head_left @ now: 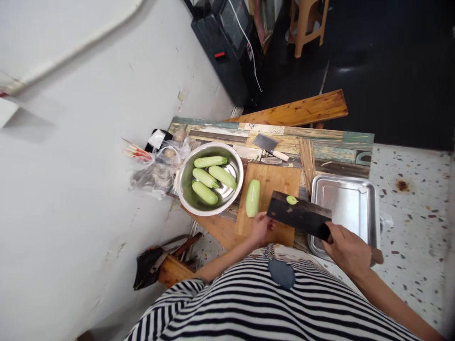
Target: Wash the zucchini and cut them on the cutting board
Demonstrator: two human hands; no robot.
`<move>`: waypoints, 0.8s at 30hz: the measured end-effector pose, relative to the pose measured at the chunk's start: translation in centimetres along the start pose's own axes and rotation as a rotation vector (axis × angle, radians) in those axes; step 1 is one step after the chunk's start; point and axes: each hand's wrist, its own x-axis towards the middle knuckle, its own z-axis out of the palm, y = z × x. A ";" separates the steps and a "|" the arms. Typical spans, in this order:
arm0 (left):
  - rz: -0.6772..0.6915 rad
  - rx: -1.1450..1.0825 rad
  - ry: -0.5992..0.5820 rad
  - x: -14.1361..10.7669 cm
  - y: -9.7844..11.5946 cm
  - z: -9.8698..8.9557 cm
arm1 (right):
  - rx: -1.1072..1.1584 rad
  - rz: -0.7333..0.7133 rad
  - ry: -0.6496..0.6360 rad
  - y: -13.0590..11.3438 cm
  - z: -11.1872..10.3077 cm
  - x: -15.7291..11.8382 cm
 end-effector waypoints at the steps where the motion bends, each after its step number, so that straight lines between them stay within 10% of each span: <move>1: 0.036 0.060 -0.034 0.2 0.2 0.2 | -0.018 0.003 0.005 0.6 -0.3 -1.0; 8: 0.739 1.564 -0.310 4.9 3.3 3.8 | -0.105 0.101 -0.005 1.9 -1.5 -9.1; 15: 0.741 1.710 -0.414 4.6 4.6 6.8 | -0.055 0.096 -0.043 1.3 -1.0 -10.2; 24: 0.703 1.752 -1.104 -0.5 1.7 14.2 | 0.063 0.028 -0.003 3.8 -2.5 -11.8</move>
